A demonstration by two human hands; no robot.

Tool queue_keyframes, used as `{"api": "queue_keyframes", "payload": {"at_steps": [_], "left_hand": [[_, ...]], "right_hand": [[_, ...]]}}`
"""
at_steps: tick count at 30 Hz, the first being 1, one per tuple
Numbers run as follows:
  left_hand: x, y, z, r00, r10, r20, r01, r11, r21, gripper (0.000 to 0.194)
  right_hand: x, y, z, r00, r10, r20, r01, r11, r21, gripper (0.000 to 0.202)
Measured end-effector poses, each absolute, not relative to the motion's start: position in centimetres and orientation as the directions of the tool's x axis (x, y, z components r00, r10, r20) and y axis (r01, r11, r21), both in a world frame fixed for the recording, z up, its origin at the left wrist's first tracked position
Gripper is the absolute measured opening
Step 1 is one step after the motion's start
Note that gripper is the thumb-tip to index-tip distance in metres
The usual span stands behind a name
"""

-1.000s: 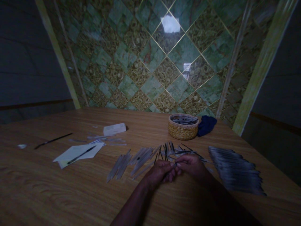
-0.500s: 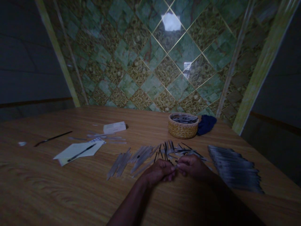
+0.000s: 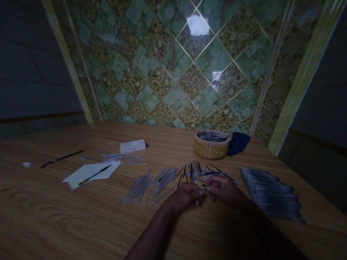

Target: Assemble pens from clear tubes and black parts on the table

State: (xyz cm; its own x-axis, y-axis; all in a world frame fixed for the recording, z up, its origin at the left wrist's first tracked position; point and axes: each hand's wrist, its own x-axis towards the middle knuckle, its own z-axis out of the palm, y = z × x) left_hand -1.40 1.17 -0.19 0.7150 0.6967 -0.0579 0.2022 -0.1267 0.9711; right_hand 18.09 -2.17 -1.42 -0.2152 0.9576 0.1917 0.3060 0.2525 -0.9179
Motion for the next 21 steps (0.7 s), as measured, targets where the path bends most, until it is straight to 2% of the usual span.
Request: {"api": "queue_keyframes", "payload": {"at_steps": [4,7,9,15,21], "left_hand": [[-1.22,1.09,-0.33,0.709,0.703,-0.049,0.205,-0.140,0.969,0.052],[-1.14,0.92,-0.19,0.712,0.702,-0.028,0.203,-0.167,0.965,0.052],[-1.11,0.80,-0.08,0.705,0.709,-0.030,0.216,-0.174,0.961,0.051],[-1.12,0.92,-0.40,0.697,0.717,-0.035,0.215,-0.162,0.963,0.048],[-1.12,1.05,-0.48,0.699,0.715,-0.020,0.216,-0.184,0.959,0.047]], "right_hand": [[17.45,-2.36,-1.38,-0.214,0.954,0.209,0.383,0.279,-0.881,0.026],[17.21,-2.52,-1.13,-0.173,0.970,0.169,0.438,0.229,-0.869,0.037],[17.38,-2.49,-1.07,-0.164,0.975,0.150,0.426,0.207,-0.881,0.040],[17.66,-2.38,-1.35,-0.228,0.955,0.188,0.339,0.259,-0.904,0.026],[17.38,-2.38,-1.39,-0.138,0.980,0.141,0.403,0.186,-0.896,0.040]]}}
